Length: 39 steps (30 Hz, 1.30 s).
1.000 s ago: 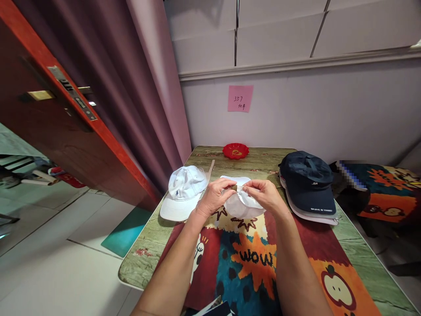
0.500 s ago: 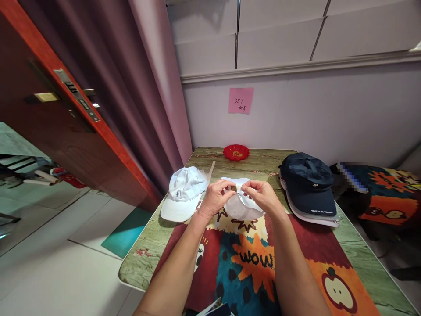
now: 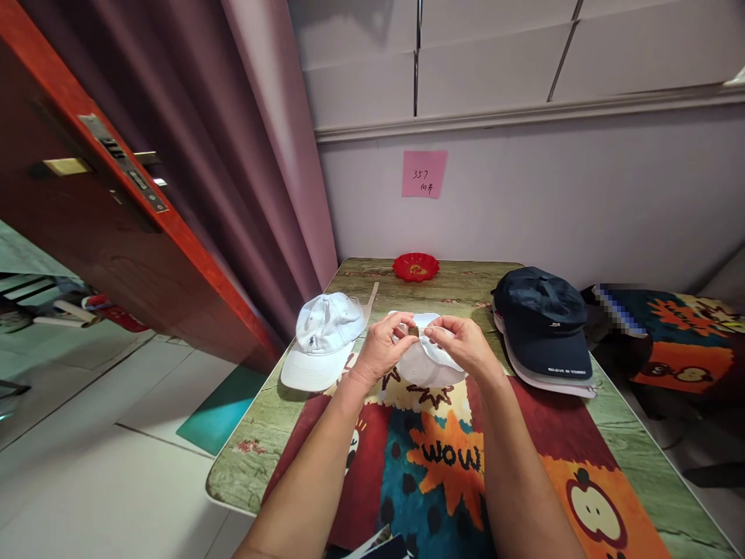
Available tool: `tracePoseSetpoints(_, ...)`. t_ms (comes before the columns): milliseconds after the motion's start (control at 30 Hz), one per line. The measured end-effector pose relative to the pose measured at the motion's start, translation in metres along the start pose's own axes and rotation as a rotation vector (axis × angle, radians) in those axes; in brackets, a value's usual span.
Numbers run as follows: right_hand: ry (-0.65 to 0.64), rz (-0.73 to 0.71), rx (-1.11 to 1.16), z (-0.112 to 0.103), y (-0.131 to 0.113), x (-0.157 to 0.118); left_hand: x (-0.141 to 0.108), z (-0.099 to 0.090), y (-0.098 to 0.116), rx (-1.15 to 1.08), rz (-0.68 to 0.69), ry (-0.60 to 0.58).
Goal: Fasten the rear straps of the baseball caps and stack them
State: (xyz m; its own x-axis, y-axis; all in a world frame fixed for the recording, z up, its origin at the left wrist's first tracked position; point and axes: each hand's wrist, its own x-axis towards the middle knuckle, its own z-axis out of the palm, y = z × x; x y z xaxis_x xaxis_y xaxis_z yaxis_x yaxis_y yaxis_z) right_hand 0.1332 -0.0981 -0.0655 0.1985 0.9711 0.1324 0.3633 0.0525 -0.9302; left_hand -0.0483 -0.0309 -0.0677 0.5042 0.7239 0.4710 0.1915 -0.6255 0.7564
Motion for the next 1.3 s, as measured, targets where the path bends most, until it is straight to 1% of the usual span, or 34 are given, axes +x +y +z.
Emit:
tracePoseSetpoints(100, 0.038, 0.014, 0.011, 0.002, 0.002, 0.002, 0.002, -0.001, 0.003, 0.013, -0.034, -0.045)
tracePoseSetpoints(333, 0.034, -0.001, 0.092, 0.009, 0.013, 0.009, 0.003, -0.002, -0.004, -0.069, -0.092, -0.022)
tracePoseSetpoints(467, 0.055, -0.002, 0.128, 0.012, 0.013, 0.008, 0.002, -0.001, -0.007, -0.017, -0.049, 0.005)
tracePoseSetpoints(600, 0.03, -0.017, 0.154, 0.011, 0.012, 0.007, 0.003, -0.001, -0.006, 0.002, 0.045, 0.058)
tracePoseSetpoints(700, 0.029, -0.015, 0.187, 0.01, 0.014, 0.008, 0.003, -0.002, -0.005, 0.035, 0.088, 0.072)
tracePoseSetpoints(833, 0.031, -0.006, 0.255, 0.014, 0.013, 0.009, 0.001, -0.001, -0.004, 0.094, 0.076, 0.097)
tracePoseSetpoints(967, 0.037, 0.034, 0.309, 0.021, 0.012, 0.01, -0.002, 0.003, -0.006, 0.061, 0.031, 0.142)
tracePoseSetpoints(1067, 0.016, 0.051, 0.312, 0.02, 0.014, 0.01, -0.004, 0.004, -0.007, 0.051, 0.018, 0.129)
tracePoseSetpoints(1200, -0.076, 0.017, 0.291, 0.015, 0.016, 0.009, -0.004, 0.001, -0.004, 0.083, 0.025, 0.087)
tracePoseSetpoints(1233, -0.077, 0.005, 0.275, 0.014, 0.016, 0.009, -0.003, 0.001, -0.003, 0.094, 0.037, 0.08)
tracePoseSetpoints(1300, -0.04, -0.014, 0.237, 0.014, 0.014, 0.008, -0.002, 0.0, -0.001, 0.12, 0.072, 0.066)
